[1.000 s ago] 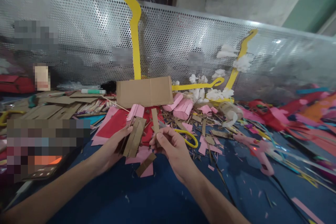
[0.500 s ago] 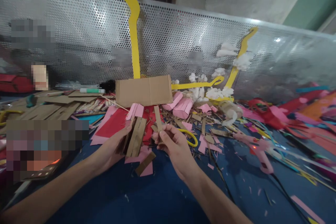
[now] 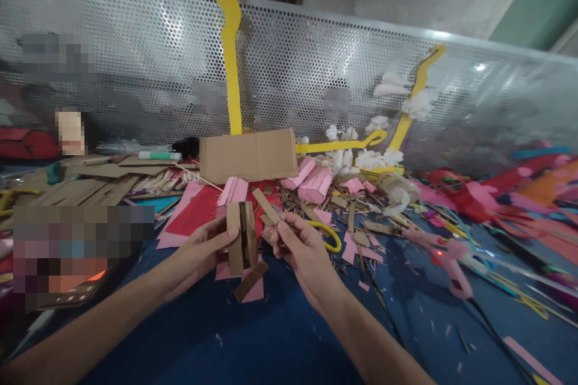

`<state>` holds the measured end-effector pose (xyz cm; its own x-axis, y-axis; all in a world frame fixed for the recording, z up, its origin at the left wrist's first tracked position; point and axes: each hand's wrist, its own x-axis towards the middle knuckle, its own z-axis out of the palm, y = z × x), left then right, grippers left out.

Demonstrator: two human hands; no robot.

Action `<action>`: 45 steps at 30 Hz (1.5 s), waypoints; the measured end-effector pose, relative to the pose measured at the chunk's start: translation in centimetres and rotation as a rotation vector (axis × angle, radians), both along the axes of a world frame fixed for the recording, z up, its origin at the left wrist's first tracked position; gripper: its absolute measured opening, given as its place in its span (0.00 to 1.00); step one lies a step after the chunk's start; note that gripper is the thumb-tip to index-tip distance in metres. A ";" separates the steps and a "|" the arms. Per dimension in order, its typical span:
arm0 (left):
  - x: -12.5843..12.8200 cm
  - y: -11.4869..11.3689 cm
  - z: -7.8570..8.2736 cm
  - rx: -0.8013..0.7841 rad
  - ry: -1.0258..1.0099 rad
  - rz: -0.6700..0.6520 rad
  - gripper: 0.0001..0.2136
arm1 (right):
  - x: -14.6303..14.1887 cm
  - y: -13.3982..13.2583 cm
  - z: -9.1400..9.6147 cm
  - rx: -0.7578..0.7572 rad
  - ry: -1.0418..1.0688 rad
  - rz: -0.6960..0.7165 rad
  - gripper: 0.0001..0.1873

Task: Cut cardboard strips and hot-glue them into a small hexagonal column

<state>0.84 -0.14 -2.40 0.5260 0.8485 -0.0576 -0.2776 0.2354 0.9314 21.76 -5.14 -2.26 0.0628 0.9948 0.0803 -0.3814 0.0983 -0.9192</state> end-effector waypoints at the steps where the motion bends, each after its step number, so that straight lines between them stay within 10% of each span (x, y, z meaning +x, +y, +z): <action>1: 0.0 0.0 0.0 0.008 -0.001 -0.002 0.28 | 0.0 0.0 -0.1 0.001 -0.002 -0.005 0.18; 27: -0.1 0.0 0.5 -0.301 -0.059 0.186 0.21 | 0.1 0.3 0.2 -0.052 0.139 -0.045 0.20; 45: -0.1 -0.3 0.5 -0.115 -0.025 0.116 0.26 | 0.5 0.0 0.0 0.064 -0.156 -0.152 0.24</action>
